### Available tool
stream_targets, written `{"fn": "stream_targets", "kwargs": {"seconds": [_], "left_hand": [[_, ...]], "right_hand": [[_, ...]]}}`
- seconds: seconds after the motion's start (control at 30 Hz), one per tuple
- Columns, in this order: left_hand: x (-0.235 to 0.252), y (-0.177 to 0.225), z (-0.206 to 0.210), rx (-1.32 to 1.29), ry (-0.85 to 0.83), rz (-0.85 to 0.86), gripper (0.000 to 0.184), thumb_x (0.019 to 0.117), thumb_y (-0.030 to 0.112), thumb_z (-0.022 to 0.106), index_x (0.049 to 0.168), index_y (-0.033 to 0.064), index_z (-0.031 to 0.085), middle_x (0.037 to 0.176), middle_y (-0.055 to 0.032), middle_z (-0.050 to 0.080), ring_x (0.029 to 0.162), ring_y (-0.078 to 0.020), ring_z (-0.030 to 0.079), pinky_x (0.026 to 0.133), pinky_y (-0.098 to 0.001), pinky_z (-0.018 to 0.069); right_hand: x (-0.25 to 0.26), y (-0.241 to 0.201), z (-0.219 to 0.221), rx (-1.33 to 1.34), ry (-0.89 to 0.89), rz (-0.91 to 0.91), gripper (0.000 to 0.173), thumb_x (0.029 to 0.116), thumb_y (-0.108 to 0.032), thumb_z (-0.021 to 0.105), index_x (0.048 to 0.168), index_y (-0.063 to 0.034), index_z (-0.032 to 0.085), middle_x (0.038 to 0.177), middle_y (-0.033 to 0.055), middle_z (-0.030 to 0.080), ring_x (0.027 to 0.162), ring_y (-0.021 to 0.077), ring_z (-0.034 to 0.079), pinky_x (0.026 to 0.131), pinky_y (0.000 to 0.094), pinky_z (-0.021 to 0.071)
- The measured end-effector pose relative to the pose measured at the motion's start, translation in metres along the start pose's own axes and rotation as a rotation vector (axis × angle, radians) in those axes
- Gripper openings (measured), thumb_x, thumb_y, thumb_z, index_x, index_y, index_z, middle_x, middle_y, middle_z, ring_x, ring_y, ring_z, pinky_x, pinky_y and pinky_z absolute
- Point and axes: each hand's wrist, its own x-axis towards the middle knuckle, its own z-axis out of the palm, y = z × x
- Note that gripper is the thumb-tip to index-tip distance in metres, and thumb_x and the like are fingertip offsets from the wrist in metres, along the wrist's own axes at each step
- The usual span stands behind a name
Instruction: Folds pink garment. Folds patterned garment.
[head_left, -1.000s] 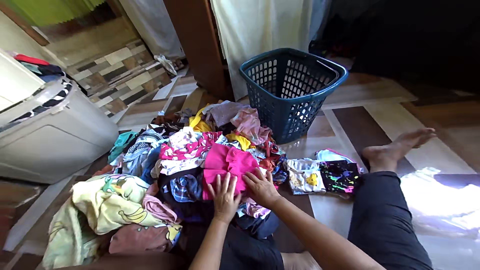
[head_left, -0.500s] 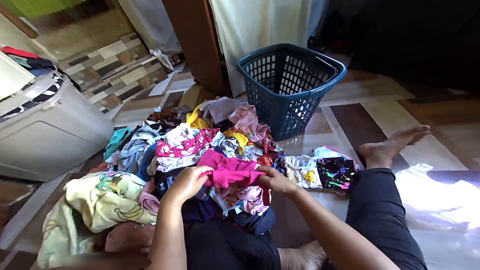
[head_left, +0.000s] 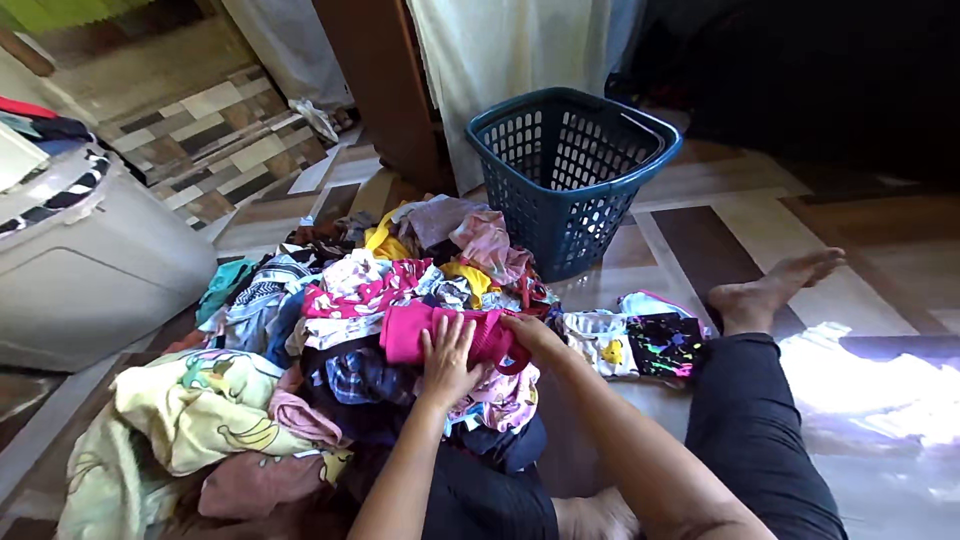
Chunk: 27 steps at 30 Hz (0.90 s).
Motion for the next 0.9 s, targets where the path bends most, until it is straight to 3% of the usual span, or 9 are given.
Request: {"fn": "stream_targets", "kwargs": {"seconds": [0.13, 0.2, 0.27, 0.37, 0.43, 0.5, 0.63, 0.77, 0.9], "left_hand": [[0.005, -0.015, 0.009, 0.01, -0.036, -0.052, 0.075, 0.0895, 0.036, 0.074, 0.153, 0.0062, 0.046, 0.162, -0.0138, 0.039, 0.154, -0.0403, 0.024, 0.12, -0.0699, 0.0082], [0.008, -0.012, 0.006, 0.02, -0.038, -0.075, 0.072, 0.091, 0.036, 0.072, 0.153, 0.0077, 0.047, 0.161, -0.0138, 0.04, 0.153, -0.0392, 0.026, 0.12, -0.0686, 0.009], [0.011, -0.008, 0.002, 0.02, -0.067, -0.111, 0.064, 0.0945, 0.035, 0.069, 0.15, 0.0088, 0.051, 0.16, -0.0137, 0.042, 0.153, -0.0384, 0.027, 0.121, -0.0677, 0.0088], [0.018, -0.002, -0.003, 0.017, -0.102, -0.157, 0.051, 0.0994, 0.035, 0.062, 0.144, 0.0098, 0.059, 0.158, -0.0138, 0.044, 0.152, -0.038, 0.028, 0.121, -0.0678, 0.0082], [0.021, 0.0, -0.003, 0.012, -0.102, -0.174, 0.047, 0.1014, 0.037, 0.057, 0.139, 0.0097, 0.064, 0.156, -0.014, 0.047, 0.151, -0.0383, 0.03, 0.121, -0.0678, 0.0088], [0.022, 0.005, -0.002, -0.018, -0.077, -0.175, 0.04, 0.1035, 0.031, 0.053, 0.132, 0.0084, 0.069, 0.151, -0.0137, 0.053, 0.15, -0.0401, 0.033, 0.12, -0.0689, 0.009], [0.013, 0.013, -0.002, -0.098, 0.086, -0.127, 0.032, 0.1033, 0.019, 0.053, 0.122, 0.0043, 0.074, 0.138, -0.014, 0.064, 0.142, -0.0437, 0.044, 0.116, -0.0737, 0.0129], [-0.005, 0.015, 0.009, -0.122, 0.479, 0.066, 0.024, 0.0919, 0.01, 0.061, 0.104, 0.0024, 0.08, 0.121, -0.0164, 0.073, 0.123, -0.0504, 0.06, 0.104, -0.0812, 0.0284], [-0.016, 0.012, -0.003, -0.267, 0.667, 0.172, 0.037, 0.0924, 0.035, 0.062, 0.098, 0.0012, 0.076, 0.129, -0.0265, 0.066, 0.13, -0.052, 0.054, 0.107, -0.0777, 0.0287]], "right_hand": [[-0.011, -0.013, -0.023, 0.194, -0.043, -0.018, 0.031, 0.1089, -0.022, 0.049, 0.132, -0.0015, 0.054, 0.098, 0.0105, 0.064, 0.08, 0.0153, 0.063, 0.072, 0.0337, 0.0544], [-0.018, -0.016, -0.044, 0.374, 0.071, -0.083, 0.026, 0.1087, -0.016, 0.046, 0.13, -0.0013, 0.052, 0.088, 0.006, 0.059, 0.068, 0.012, 0.057, 0.064, 0.0294, 0.0517], [-0.02, -0.013, -0.061, 0.616, 0.288, -0.178, 0.013, 0.1077, -0.013, 0.043, 0.116, -0.0061, 0.051, 0.075, -0.002, 0.052, 0.054, 0.0061, 0.048, 0.055, 0.023, 0.0484], [-0.028, 0.002, -0.068, 0.6, 0.444, -0.275, 0.032, 0.1086, -0.012, 0.039, 0.139, -0.0008, 0.041, 0.089, 0.0044, 0.059, 0.064, 0.0095, 0.056, 0.063, 0.027, 0.0516], [-0.039, 0.019, -0.052, 0.317, 0.288, -0.229, 0.037, 0.1111, -0.021, 0.035, 0.135, 0.0061, 0.045, 0.096, 0.0091, 0.065, 0.071, 0.0116, 0.06, 0.068, 0.0305, 0.0529], [-0.049, 0.027, -0.028, 0.105, 0.046, -0.07, 0.05, 0.1127, -0.036, 0.032, 0.133, 0.0044, 0.054, 0.103, 0.0118, 0.069, 0.077, 0.0152, 0.065, 0.073, 0.0338, 0.0548], [-0.042, 0.034, 0.011, 0.118, -0.185, 0.011, 0.063, 0.1113, -0.049, 0.024, 0.137, 0.0012, 0.051, 0.111, 0.0133, 0.067, 0.086, 0.0183, 0.065, 0.076, 0.0357, 0.0528], [-0.034, 0.012, 0.034, 0.372, -0.098, -0.122, 0.05, 0.1118, -0.033, 0.04, 0.145, 0.0038, 0.038, 0.114, 0.0171, 0.064, 0.092, 0.0198, 0.067, 0.081, 0.0357, 0.0575], [-0.052, -0.024, 0.037, 0.385, -0.131, -0.304, 0.033, 0.11, -0.012, 0.042, 0.138, 0.0037, 0.046, 0.109, 0.0137, 0.066, 0.095, 0.0152, 0.068, 0.086, 0.0333, 0.0573]]}}
